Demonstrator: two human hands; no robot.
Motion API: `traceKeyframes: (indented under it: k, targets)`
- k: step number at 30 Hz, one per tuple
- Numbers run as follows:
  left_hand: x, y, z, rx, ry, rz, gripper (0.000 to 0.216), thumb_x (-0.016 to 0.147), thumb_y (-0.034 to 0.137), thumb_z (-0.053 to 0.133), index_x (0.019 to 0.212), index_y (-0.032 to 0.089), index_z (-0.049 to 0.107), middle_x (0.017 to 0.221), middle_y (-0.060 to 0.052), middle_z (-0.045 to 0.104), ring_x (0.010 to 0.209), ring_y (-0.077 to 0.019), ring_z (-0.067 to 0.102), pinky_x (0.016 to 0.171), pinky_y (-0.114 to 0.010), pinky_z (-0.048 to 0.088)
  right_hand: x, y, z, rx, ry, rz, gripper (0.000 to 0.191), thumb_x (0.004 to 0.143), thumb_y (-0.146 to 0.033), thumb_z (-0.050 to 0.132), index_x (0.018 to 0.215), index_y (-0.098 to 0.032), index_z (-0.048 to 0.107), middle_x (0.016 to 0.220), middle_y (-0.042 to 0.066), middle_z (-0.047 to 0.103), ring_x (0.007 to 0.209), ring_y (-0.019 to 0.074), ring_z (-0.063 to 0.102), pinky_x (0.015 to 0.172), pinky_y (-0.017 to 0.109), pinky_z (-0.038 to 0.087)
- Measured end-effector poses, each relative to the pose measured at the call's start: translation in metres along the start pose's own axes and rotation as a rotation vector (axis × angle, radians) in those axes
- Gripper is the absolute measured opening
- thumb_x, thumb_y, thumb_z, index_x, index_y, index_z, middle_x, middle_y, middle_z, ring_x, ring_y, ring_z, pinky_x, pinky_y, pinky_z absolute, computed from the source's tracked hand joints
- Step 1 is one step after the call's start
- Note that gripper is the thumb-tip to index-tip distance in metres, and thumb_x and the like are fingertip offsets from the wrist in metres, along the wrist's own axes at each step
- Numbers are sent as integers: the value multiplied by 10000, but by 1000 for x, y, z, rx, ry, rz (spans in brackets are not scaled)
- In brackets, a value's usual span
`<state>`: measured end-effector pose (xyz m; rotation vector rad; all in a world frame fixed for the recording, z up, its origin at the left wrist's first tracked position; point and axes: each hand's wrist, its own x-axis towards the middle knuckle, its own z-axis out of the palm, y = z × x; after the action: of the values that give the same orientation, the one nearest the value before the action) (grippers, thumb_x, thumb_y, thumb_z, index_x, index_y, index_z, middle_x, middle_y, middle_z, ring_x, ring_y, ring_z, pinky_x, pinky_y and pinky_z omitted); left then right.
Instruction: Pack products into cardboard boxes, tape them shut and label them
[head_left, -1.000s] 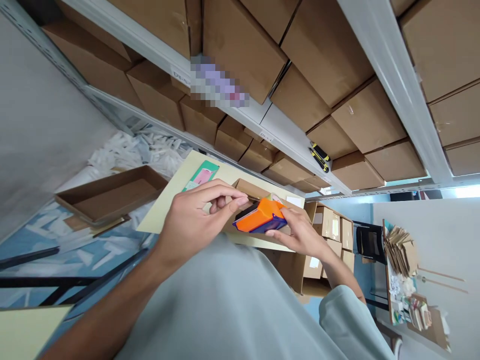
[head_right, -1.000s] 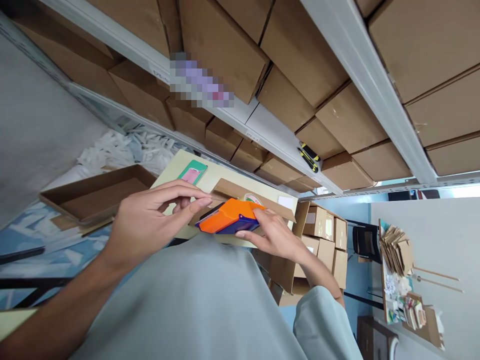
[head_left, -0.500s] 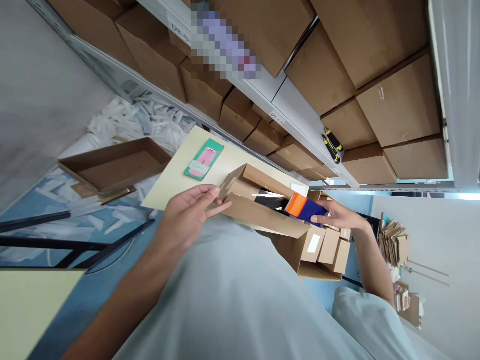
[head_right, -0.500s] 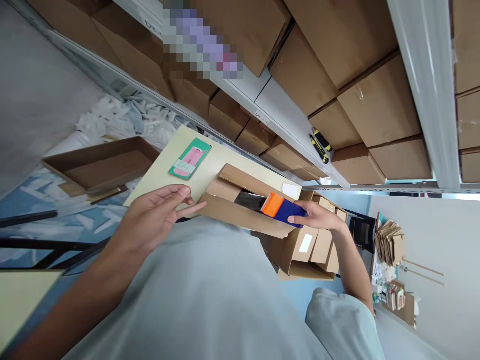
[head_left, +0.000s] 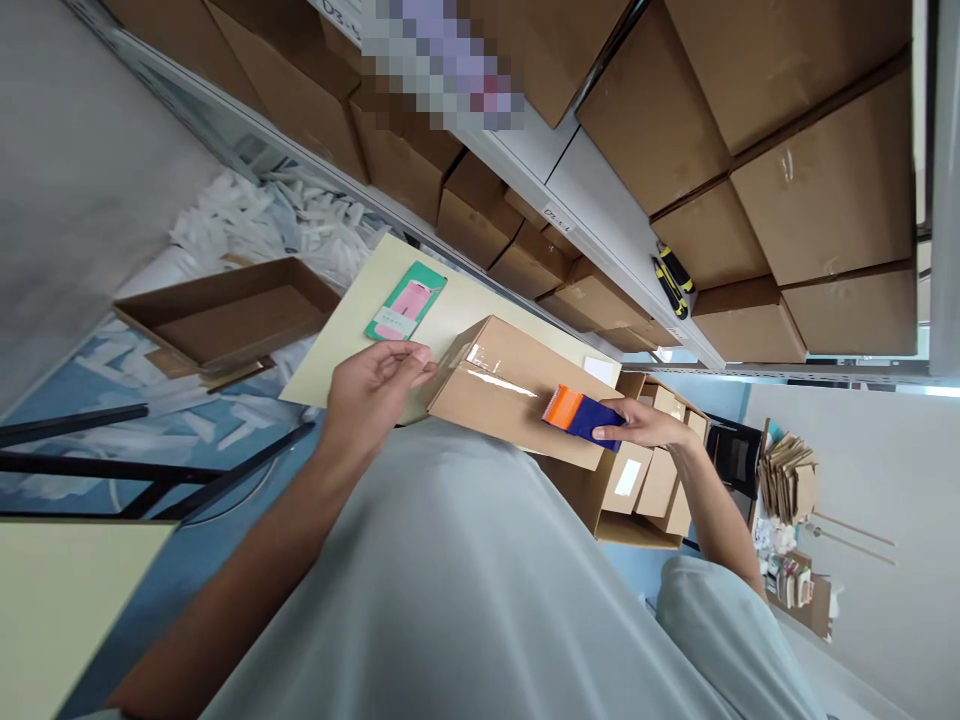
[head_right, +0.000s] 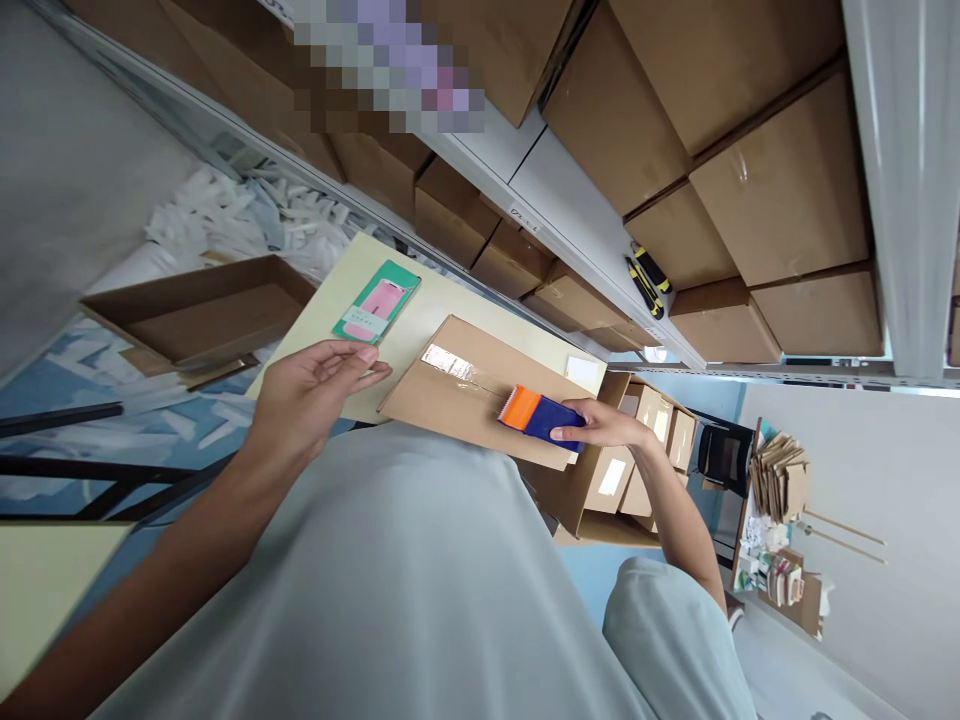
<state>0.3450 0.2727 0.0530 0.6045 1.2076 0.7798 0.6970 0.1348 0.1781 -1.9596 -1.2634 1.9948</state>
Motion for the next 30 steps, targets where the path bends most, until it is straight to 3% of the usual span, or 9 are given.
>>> traceKeyframes:
  k: [6,10,13,18,20,23,25,30]
  targets:
    - [26,-10,7,62,-4,-45,306,736,384,892,912,189,736,830,-23,729,857,-240,779,907,-494,744,3,3,4,-5,5,10,665,888,-808,891,1006,-188,684,878,-11,644,793,154,557,703,276,472]
    - [42,-32,12,243,-16,-76,146,784,326,803,842,206,744,850,-56,787,827,-236,766,865,-401,696,5,3,6,-9,10,6,670,886,-815,884,1014,-190,680,890,-11,633,806,158,555,714,280,474]
    - [45,-42,9,480,-51,95,216,857,431,781,926,227,801,921,-53,824,855,-235,768,885,-366,662,4,2,8,9,12,-3,678,883,-826,877,1016,-193,673,873,-22,604,784,150,533,696,279,458]
    - [38,-29,0,805,-38,428,529,925,549,786,1366,260,826,1170,-51,845,857,-215,756,957,-381,659,3,5,9,-3,15,-11,661,882,-809,887,989,-196,663,855,-29,592,771,145,531,682,277,452]
    - [35,-20,-1,844,-133,541,473,1001,506,686,1378,260,835,1275,-76,834,965,-238,781,1003,-396,663,3,6,10,-15,10,-14,658,881,-810,886,970,-198,662,846,-27,601,764,146,534,664,275,445]
    - [36,-13,0,911,-328,668,447,1042,384,553,1355,275,852,1449,-100,803,1283,-311,755,1175,-472,615,3,9,10,-9,-7,-48,665,888,-822,873,992,-196,674,862,-18,626,778,149,545,668,275,450]
    - [38,-9,0,965,-394,706,454,1039,366,543,1355,274,856,1430,-110,822,1357,-344,720,1247,-523,562,2,10,10,3,-18,-75,671,895,-830,862,1010,-194,678,866,-15,629,788,150,544,679,275,457]
    - [42,0,-3,1002,-368,702,412,1053,453,600,1312,276,868,1161,-115,876,1194,-351,759,1188,-499,578,2,13,10,-28,-4,-96,663,900,-830,856,985,-198,678,818,-29,572,749,144,505,638,275,417]
